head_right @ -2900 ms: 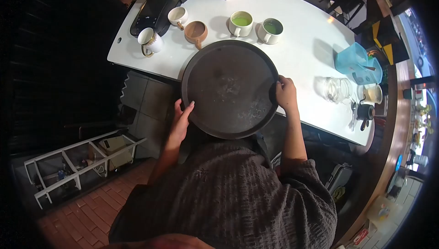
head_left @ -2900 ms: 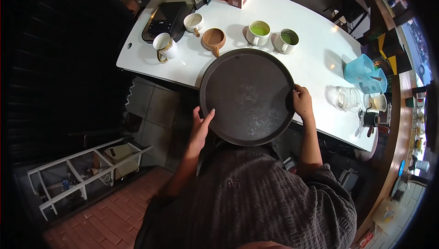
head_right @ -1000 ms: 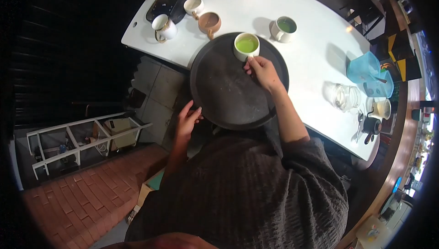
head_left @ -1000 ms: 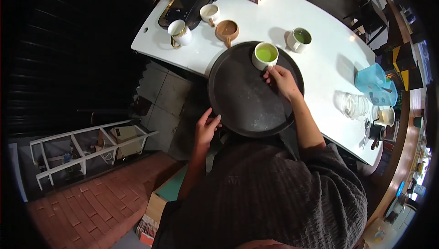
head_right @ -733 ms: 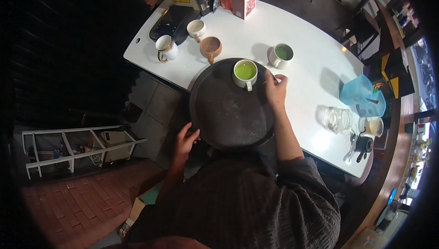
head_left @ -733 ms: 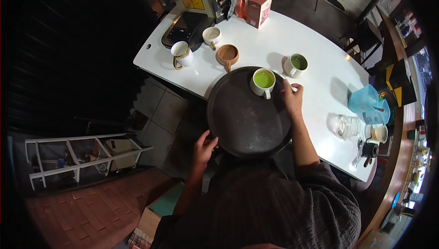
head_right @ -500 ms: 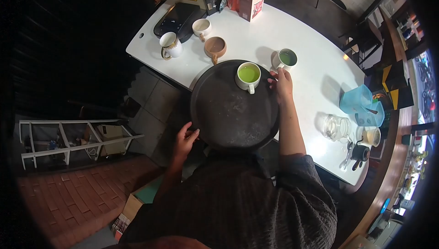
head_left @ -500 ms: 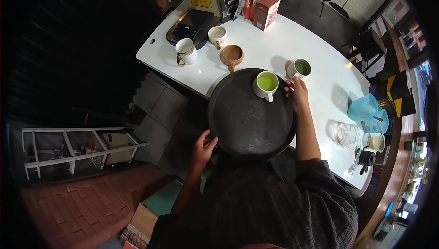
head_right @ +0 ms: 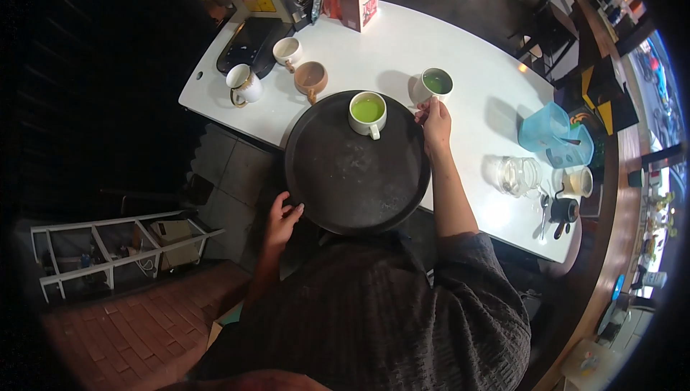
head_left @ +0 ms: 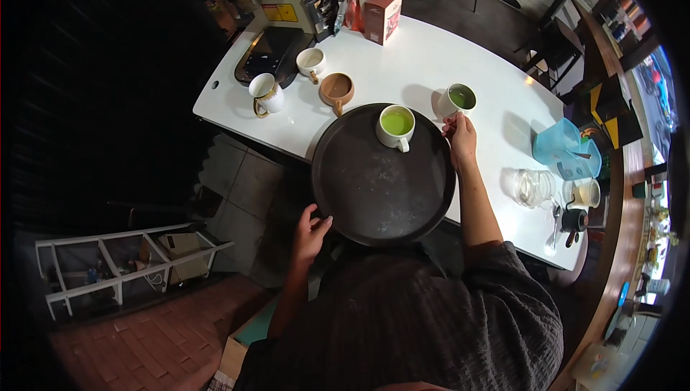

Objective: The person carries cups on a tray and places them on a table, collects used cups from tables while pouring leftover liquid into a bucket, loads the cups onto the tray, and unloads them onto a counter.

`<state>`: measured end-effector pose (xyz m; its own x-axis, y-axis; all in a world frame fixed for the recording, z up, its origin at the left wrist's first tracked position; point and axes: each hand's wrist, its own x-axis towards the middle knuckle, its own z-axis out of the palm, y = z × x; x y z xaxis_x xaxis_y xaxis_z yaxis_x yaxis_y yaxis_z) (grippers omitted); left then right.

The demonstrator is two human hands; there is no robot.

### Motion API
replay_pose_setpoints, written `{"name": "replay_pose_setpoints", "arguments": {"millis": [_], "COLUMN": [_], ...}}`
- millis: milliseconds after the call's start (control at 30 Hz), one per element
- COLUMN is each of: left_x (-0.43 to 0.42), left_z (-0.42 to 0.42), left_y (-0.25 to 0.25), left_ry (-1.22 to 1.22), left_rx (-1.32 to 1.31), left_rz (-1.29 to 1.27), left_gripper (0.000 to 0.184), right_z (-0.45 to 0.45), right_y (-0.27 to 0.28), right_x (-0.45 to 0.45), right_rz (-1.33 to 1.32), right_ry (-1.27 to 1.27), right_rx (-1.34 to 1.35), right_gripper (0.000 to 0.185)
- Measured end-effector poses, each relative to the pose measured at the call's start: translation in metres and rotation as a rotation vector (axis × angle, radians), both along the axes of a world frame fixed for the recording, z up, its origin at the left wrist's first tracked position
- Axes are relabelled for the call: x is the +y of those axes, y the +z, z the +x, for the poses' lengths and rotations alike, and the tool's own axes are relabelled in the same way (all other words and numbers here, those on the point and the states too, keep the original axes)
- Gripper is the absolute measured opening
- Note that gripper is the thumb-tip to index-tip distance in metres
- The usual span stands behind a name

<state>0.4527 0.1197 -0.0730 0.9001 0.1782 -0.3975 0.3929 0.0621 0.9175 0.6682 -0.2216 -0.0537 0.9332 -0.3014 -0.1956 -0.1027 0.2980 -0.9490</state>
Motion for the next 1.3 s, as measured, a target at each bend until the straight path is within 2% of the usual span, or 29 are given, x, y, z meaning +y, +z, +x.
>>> {"name": "replay_pose_setpoints", "arguments": {"millis": [300,600,900,1100,1300], "left_x": [-0.016,-0.018,-0.021,-0.022,-0.014], "left_z": [0.038,0.086,0.095,0.089,0.082], "left_y": [-0.003,-0.019,-0.015,-0.02,-0.008], "left_ry": [-0.121,-0.213,-0.202,-0.177,-0.122], "left_rx": [-0.02,-0.048,-0.039,-0.045,-0.029], "left_rz": [-0.052,0.006,-0.029,0.024,-0.046], "left_gripper": [0.053,0.056,0.06,0.054,0.039], "right_z": [-0.075,-0.134,-0.143,-0.133,-0.123], "right_y": [0.035,0.039,0.021,0.007,0.006], "right_x": [-0.032,-0.008,0.028,0.044,0.06], "right_rz": [-0.195,-0.106,-0.093,-0.044,-0.035], "right_ry": [-0.017,0.108,0.307,0.438,0.53], "right_rx": [-0.015,0.012,0.007,0.032,0.032], "right_gripper": [0.033,0.032,0.031,0.031,0.031]}}
